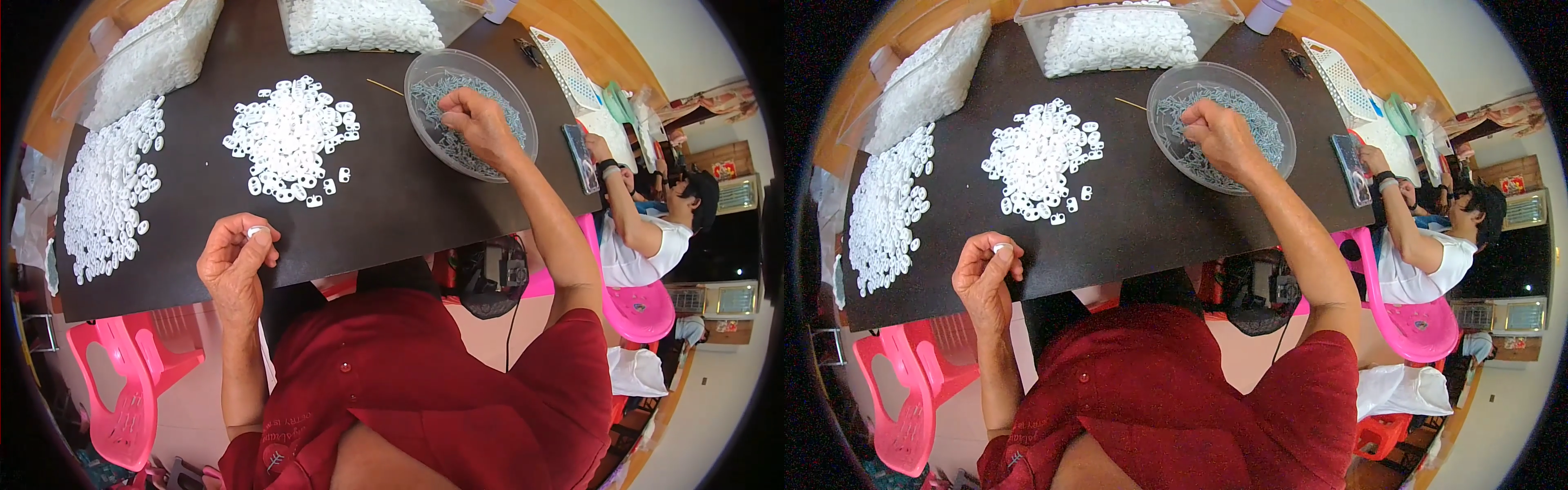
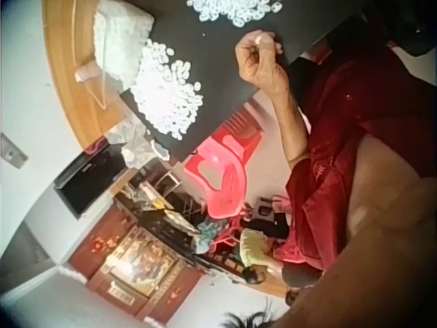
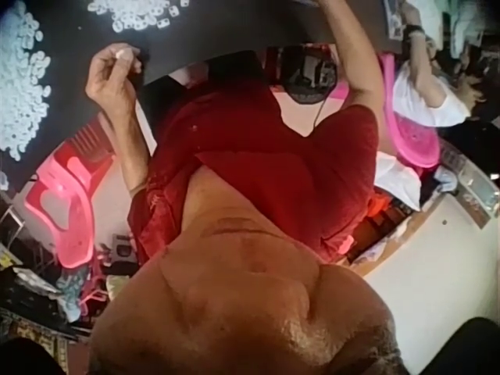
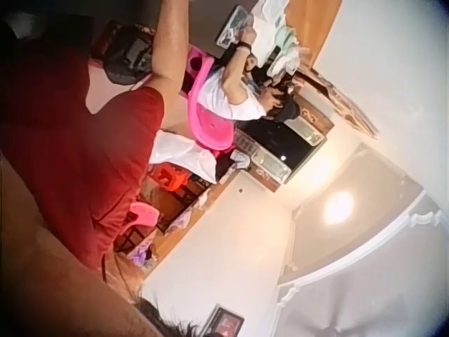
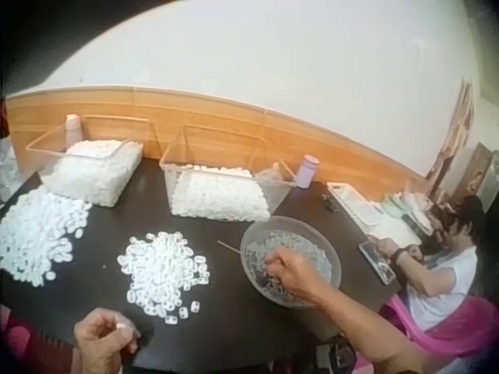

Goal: Manually assembling small white plastic components by inserting grey pins into pre-drilled holes.

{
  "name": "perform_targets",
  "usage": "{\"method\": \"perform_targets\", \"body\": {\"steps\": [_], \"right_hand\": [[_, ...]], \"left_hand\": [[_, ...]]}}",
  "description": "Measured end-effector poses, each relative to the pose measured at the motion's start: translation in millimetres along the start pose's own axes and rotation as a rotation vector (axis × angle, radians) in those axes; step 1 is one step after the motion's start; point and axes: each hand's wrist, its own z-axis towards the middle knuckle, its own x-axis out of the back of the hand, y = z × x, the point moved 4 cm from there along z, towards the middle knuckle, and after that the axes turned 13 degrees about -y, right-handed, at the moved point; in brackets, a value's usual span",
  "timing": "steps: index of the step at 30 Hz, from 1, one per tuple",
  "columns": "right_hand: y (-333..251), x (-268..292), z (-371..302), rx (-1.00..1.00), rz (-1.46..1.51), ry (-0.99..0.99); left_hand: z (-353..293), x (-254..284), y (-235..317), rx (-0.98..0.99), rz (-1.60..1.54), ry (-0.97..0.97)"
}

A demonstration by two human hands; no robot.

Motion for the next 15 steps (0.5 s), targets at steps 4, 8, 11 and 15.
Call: {"method": "perform_targets", "body": {"steps": [4, 8, 11, 15], "right_hand": [[-5.2, -1.1, -2.6, 0.016, -0.082, 0.008], [1.1, -1.6, -1.6, 0.048, -0.093, 0.001], [0.1, -1.0, -2.1, 0.092, -0.087, -0.018], [-0.9, -0.4, -3.4, 0.073, -0.036, -0.025]], "left_hand": [[0.0, -1.1, 0.3, -0.009, -0.014, 0.001], [0.5, -2.8, 0.8, -0.012, -0.014, 0.004], [-0.4, -1.5, 0.6, -0.017, 0.002, -0.008], [-0.7, -1.5, 0.3, -0.017, -0.019, 0.005]]}}
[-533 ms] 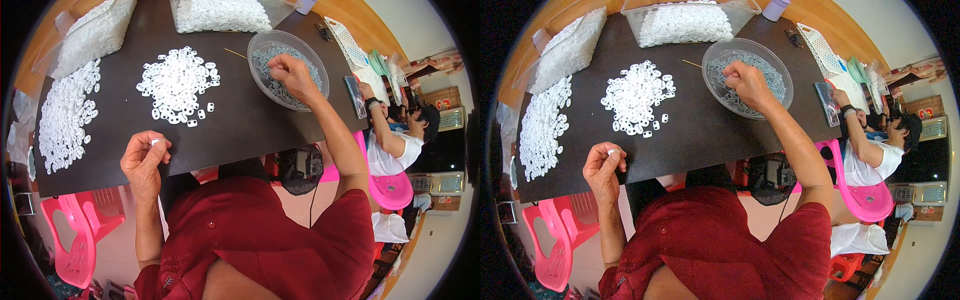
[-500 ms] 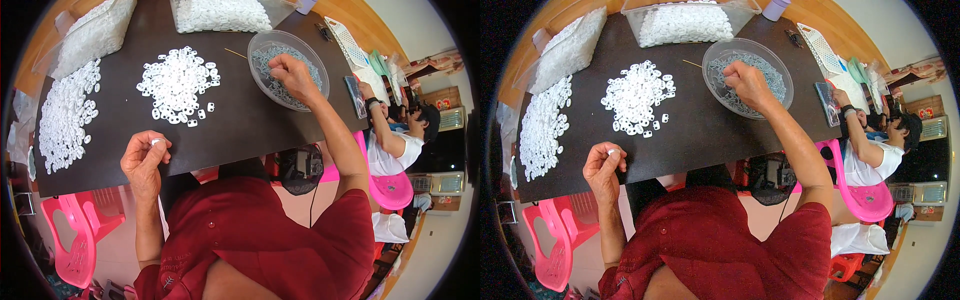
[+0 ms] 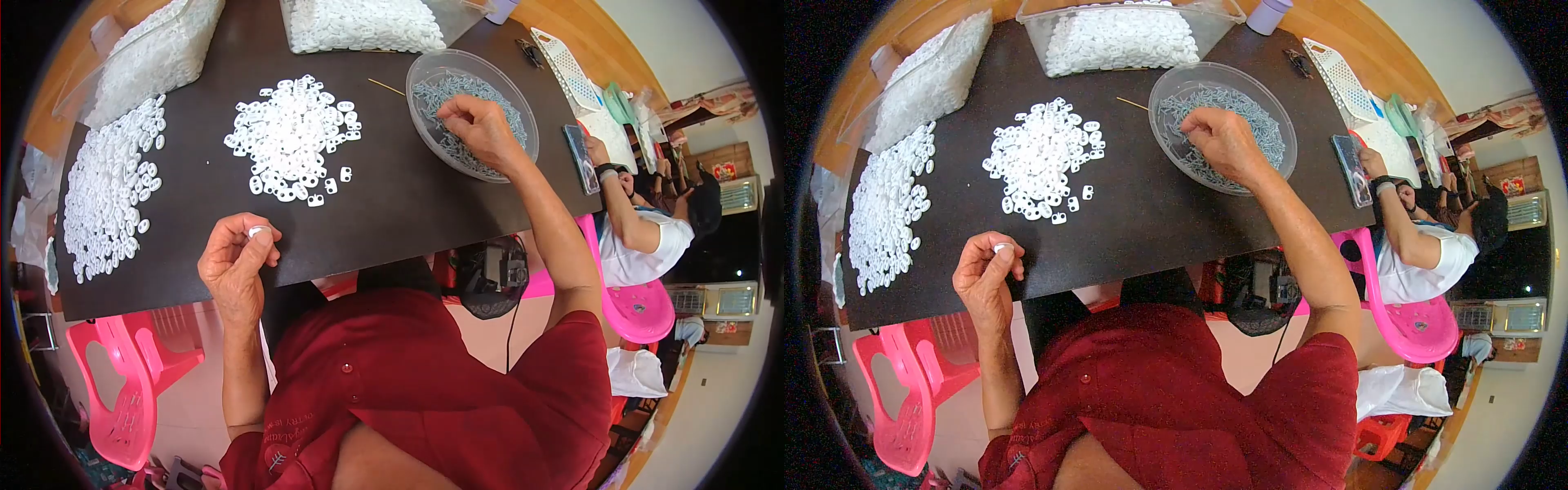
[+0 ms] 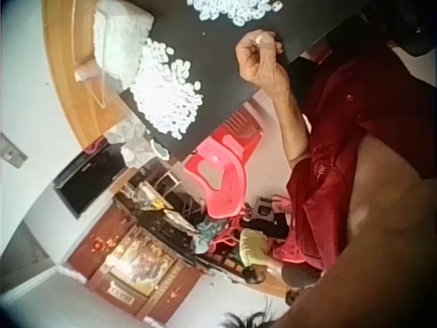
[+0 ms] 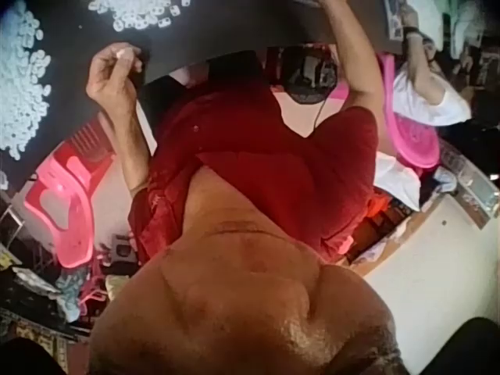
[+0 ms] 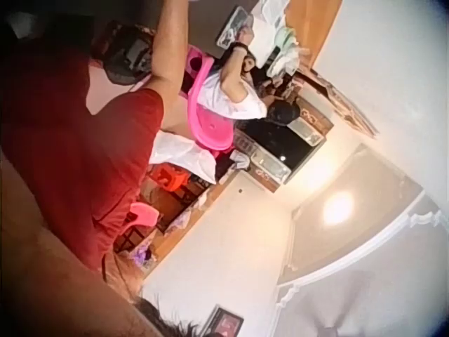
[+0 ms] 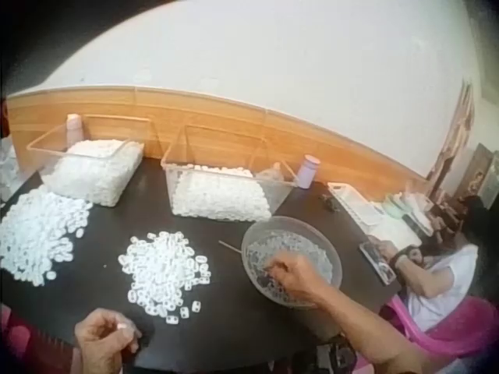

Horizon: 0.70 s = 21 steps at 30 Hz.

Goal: Manually assembling small white plastic components by inserting grey pins into pre-drilled holes.

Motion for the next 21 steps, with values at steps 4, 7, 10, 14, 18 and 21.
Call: {"method": "perform_targets", "body": {"steps": [4, 7, 10, 14, 18, 21], "right_hand": [[11.1, -1.0, 1.7, -0.043, 0.101, 0.002], [9.9, 1.0, 1.3, -0.041, 0.19, 0.019], [7.6, 1.2, 0.5, -0.058, 0.327, 0.0], [0.1, 3.6, -4.8, -0.045, 0.522, 0.043], [-25.8, -4.8, -10.2, 0.01, 0.733, 0.045], [-58.4, -28.4, -12.5, 0.032, 0.802, -0.013]], "left_hand": [[0.6, -0.5, 0.4, 0.003, -0.011, -0.006], [1.2, -0.4, 0.1, 0.007, -0.027, -0.008], [0.6, 0.8, 0.1, 0.003, -0.026, -0.01], [1.0, -0.1, 2.0, 0.011, -0.039, -0.016], [0.4, 1.3, 3.6, 0.043, -0.07, 0.011], [0.8, 0.9, 4.5, 0.135, -0.024, 0.042]]}}
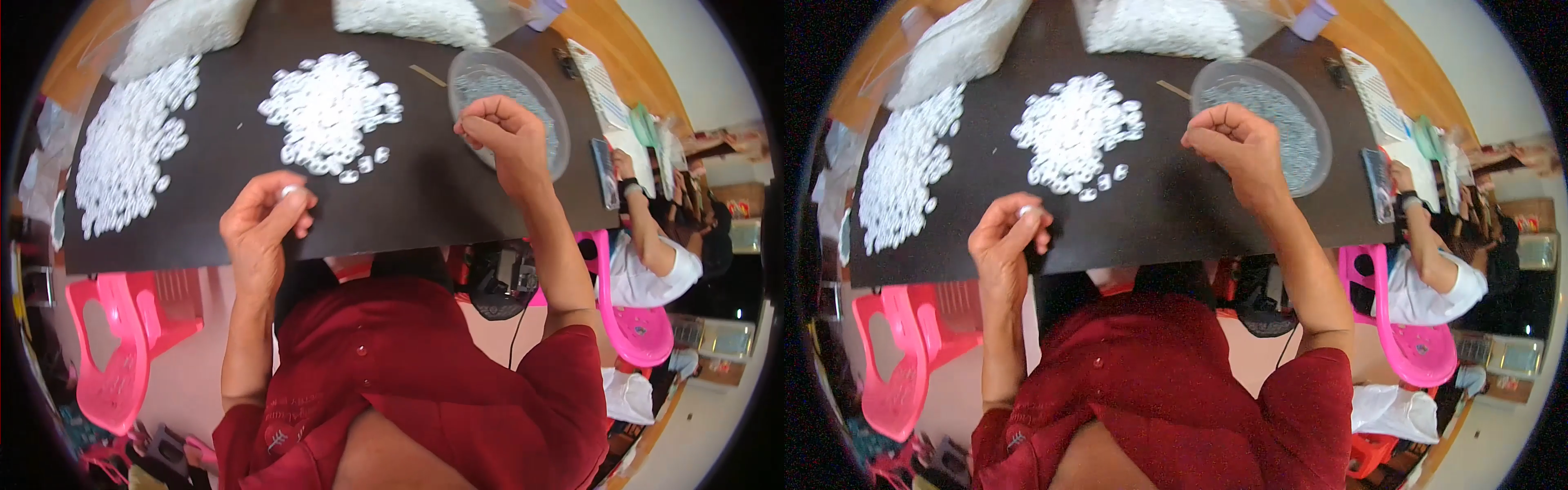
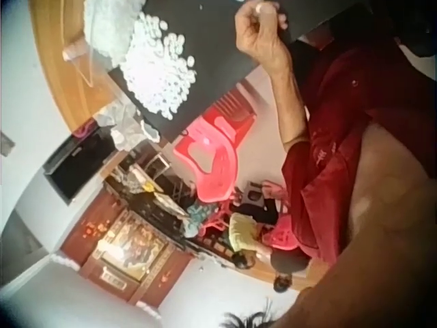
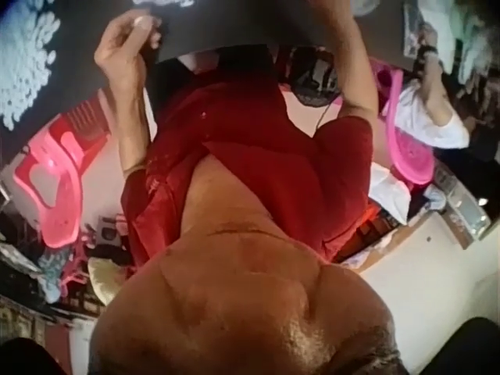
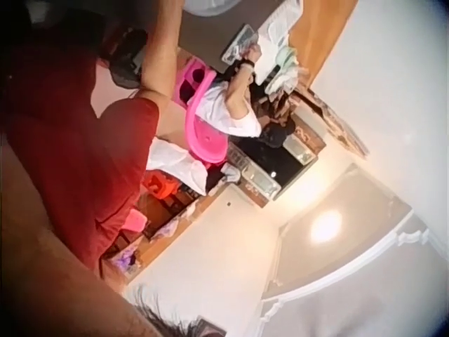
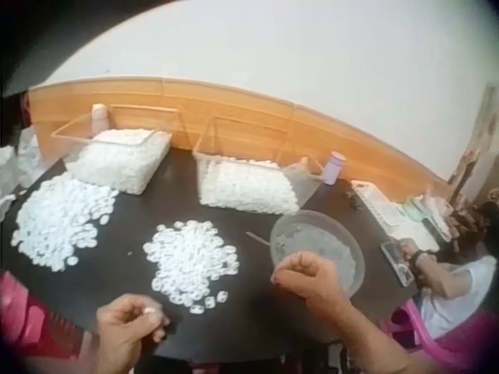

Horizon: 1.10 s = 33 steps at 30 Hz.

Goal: Manually assembling small white plastic components by inserting grey pins into pre-drilled holes.

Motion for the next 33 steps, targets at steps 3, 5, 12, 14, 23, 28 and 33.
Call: {"method": "perform_targets", "body": {"steps": [3, 5, 12, 14, 23, 28, 33], "right_hand": [[-8.0, -44.3, -3.1, 0.078, 0.086, -0.078], [-6.1, -74.1, 2.5, 0.091, 0.125, -0.155], [3.5, -135.7, 13.3, 0.177, 0.247, -0.307], [1.2, -144.3, 11.2, 0.165, 0.282, -0.29], [-1.1, -133.1, 4.8, 0.172, 0.209, -0.137], [0.4, -105.1, -1.3, 0.168, 0.141, -0.052], [11.7, -92.2, -12.6, 0.111, 0.06, -0.003]], "left_hand": [[4.9, -4.2, 2.5, -0.009, -0.025, -0.045], [4.1, -2.2, 2.4, -0.028, -0.089, -0.052], [-6.7, 2.3, 11.6, -0.049, -0.158, 0.009], [-8.8, 3.0, 10.9, -0.042, -0.177, 0.018], [-6.4, 20.2, 18.3, -0.15, 0.482, 0.102], [13.5, 24.0, 36.7, -0.344, 1.103, 0.07], [26.2, 29.7, 28.6, -0.344, 1.328, -0.018]]}}
